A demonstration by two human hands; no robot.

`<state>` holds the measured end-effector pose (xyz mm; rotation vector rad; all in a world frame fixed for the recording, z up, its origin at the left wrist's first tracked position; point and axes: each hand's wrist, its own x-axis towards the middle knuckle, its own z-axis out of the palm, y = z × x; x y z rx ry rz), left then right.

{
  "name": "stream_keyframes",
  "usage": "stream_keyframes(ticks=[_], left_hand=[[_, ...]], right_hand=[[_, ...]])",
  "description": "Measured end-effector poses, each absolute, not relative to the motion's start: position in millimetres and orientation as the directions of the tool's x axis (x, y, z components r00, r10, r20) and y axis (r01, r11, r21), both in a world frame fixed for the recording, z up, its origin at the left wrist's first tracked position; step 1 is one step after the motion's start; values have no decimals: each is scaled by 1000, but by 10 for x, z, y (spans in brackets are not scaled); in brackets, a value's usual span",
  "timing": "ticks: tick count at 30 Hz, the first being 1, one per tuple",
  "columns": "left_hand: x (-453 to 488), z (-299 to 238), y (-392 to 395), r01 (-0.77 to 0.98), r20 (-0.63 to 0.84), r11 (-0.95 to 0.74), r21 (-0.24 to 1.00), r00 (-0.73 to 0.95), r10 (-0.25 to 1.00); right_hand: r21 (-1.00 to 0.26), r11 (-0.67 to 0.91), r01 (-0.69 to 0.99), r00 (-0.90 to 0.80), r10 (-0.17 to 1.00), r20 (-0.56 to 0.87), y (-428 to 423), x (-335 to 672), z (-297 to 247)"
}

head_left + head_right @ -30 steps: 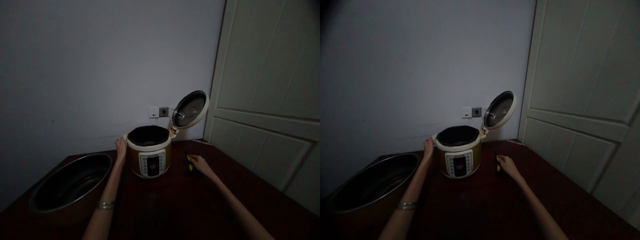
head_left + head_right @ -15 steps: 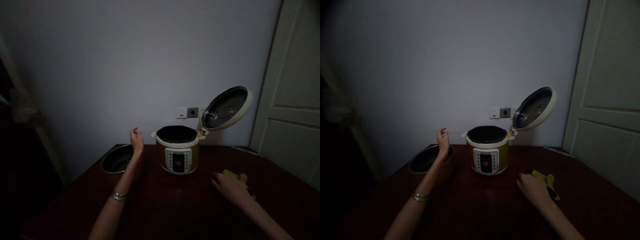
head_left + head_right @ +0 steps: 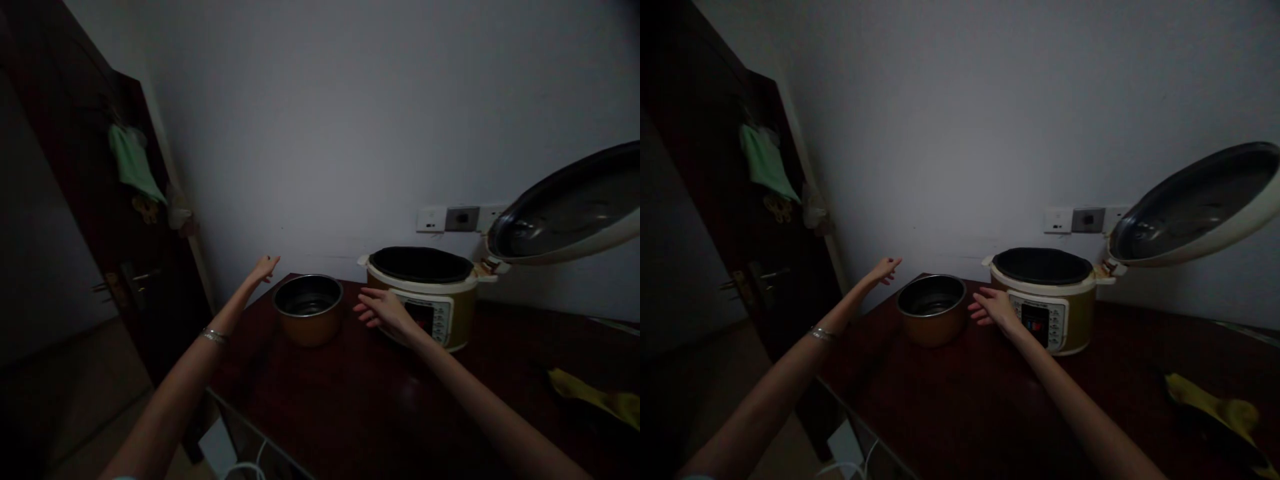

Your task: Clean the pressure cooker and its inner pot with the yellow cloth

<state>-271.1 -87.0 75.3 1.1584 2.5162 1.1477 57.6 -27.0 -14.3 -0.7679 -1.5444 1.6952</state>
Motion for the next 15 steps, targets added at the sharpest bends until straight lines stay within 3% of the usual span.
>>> stream_keyframes(ticks=[8,15], left_hand=[[-3012,325,-1061,595,-96,564,573,-635,767],[-2924,147,-1017,668,-26,447,595,-540,841]], right_hand=[[-990,-114,-82,-565,824,-48,-68,111,-372],[-984,-161,-75,-588,804,-87,-79,-109,-451]])
